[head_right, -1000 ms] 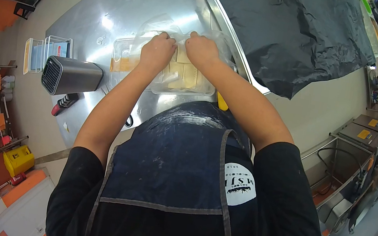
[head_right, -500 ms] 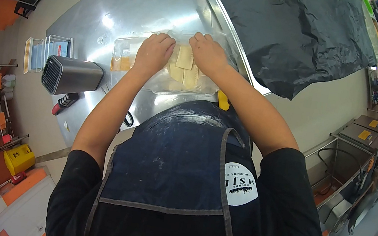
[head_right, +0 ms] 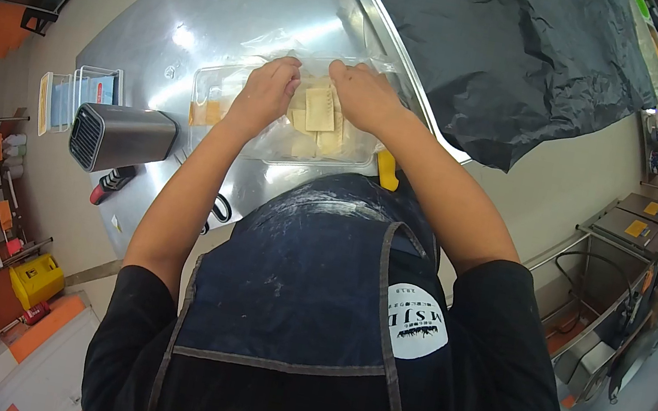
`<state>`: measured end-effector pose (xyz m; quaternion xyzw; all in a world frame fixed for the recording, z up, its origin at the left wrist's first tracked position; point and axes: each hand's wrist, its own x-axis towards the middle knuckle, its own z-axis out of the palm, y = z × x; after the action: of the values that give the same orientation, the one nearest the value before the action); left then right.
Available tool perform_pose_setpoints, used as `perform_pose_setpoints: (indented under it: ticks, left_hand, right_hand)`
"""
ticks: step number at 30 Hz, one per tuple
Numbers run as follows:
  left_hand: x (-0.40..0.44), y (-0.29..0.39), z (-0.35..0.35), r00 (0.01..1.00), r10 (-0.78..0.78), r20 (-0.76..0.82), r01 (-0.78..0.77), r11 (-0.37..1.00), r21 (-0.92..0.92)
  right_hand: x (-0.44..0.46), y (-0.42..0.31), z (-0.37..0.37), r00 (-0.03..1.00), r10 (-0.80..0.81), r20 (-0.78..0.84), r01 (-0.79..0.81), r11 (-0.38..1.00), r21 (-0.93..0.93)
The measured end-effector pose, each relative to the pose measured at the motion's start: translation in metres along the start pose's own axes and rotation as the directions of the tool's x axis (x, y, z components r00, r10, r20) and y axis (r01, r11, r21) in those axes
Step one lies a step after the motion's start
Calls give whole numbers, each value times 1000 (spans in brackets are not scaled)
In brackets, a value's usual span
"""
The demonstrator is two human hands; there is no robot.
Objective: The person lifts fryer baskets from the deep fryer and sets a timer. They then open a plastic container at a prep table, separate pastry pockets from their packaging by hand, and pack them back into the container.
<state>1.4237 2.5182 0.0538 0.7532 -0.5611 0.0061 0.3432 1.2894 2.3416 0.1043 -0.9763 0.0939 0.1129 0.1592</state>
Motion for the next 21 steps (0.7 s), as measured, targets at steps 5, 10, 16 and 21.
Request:
perform_pose_setpoints:
  ticks: [5,10,16,21]
  left_hand:
    - [4,8,-13,960,-148,236,168,984,-65]
    - [1,16,-19,931,-181,317,217,973,-82]
    - [0,21,-14,917,-224,329,295,938,-183]
    - [4,21,-3,879,-251,406,330,934,-138]
  right_hand:
    - [-4,7,12,995,-60,-74,64,996,58]
    - [-3,8,16,996,-25,85,17,995,98]
    - [-2,7,21,994,-21,111,7,992,127]
    - [2,3,15,974,19,227,-58,984,168]
